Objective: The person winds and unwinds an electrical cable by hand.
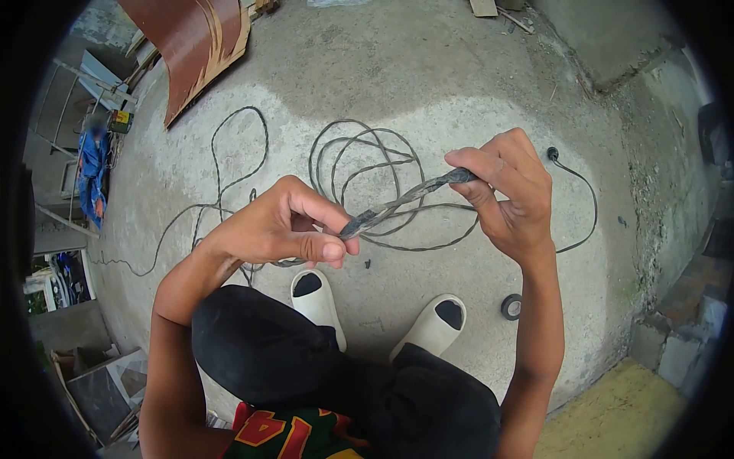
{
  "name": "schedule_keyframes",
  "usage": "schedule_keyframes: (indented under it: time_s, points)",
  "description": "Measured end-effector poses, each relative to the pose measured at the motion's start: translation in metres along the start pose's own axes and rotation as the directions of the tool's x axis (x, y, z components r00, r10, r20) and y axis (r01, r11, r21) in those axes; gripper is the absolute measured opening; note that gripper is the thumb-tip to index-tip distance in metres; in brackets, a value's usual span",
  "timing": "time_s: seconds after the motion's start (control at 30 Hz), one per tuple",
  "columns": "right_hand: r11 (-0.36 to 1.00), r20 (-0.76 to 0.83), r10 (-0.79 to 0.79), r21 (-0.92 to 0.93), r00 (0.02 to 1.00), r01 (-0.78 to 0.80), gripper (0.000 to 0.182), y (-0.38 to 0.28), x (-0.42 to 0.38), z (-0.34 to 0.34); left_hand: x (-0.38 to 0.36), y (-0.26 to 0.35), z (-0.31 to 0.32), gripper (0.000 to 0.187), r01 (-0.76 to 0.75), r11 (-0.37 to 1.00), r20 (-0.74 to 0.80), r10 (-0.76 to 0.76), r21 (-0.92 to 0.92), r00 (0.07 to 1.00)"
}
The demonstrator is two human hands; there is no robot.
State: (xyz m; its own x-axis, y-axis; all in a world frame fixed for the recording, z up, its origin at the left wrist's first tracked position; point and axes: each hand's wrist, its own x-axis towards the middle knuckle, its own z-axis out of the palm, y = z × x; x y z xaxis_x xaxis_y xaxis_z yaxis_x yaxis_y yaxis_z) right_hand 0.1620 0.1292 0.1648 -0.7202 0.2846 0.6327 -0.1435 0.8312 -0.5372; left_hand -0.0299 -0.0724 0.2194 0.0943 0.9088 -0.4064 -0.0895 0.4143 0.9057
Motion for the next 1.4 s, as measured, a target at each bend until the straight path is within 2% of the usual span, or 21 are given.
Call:
schedule_keyframes:
  time_s: [0.1,0.4,0.5,0.6,0.7,0.8,0.9,1.0,1.1,1.3,1.4]
  points:
    - [1.000,-0.015,-0.001,0.012,1.000,0.001,0.023,-0.001,0.000,0.001,-0.001,-0.001,0.000,0.021,0.000,0.999,-0.022,-0.001,-0.035,1.000]
    - [0.999,-0.032,0.002,0.052,0.999,-0.001,0.024,0.000,-0.003,0.000,-0.004,0.007,0.002,0.025,0.007,0.992,-0.009,-0.009,-0.128,1.000]
    - [0.997,-0.042,0.026,0.080,0.999,-0.022,0.025,-0.002,-0.004,-0.001,-0.003,0.005,0.003,0.030,0.041,0.982,0.004,-0.041,-0.186,0.999]
    - [0.996,-0.029,0.029,0.087,0.999,-0.026,0.026,-0.003,-0.007,-0.003,-0.004,0.002,-0.004,0.036,0.079,0.956,0.118,-0.047,-0.283,0.992]
    - [0.997,0.000,0.024,0.072,1.000,-0.024,0.027,-0.005,-0.008,-0.007,0.002,-0.002,0.000,0.033,0.072,0.921,0.088,-0.041,-0.382,0.995]
    - [0.999,0.080,-0.012,0.046,0.997,0.008,0.026,-0.013,-0.005,-0.009,0.007,0.009,0.013,0.034,0.097,0.934,-0.024,-0.112,-0.344,0.993]
    - [0.998,0.118,-0.014,0.055,0.993,0.008,0.024,-0.019,-0.006,-0.008,0.010,0.013,0.018,0.039,0.040,0.997,-0.103,-0.047,-0.066,0.994]
    - [0.998,0.150,-0.037,0.061,0.988,0.029,0.022,-0.026,-0.003,-0.012,0.010,0.019,0.020,0.043,0.027,0.998,-0.127,-0.020,0.060,0.992]
    - [0.995,0.169,-0.037,0.103,0.985,0.020,0.021,-0.032,-0.002,-0.011,0.009,0.026,0.026,0.050,0.122,0.985,-0.155,-0.103,0.120,0.983]
    - [0.993,0.168,-0.049,0.112,0.985,0.030,0.023,-0.031,-0.004,-0.010,0.011,0.012,0.021,0.061,0.030,0.994,-0.098,-0.040,-0.104,0.994]
    - [0.991,0.156,-0.050,0.129,0.987,0.030,0.023,-0.032,-0.004,-0.012,0.010,0.012,0.018,0.055,-0.014,0.993,-0.036,0.009,-0.120,0.999]
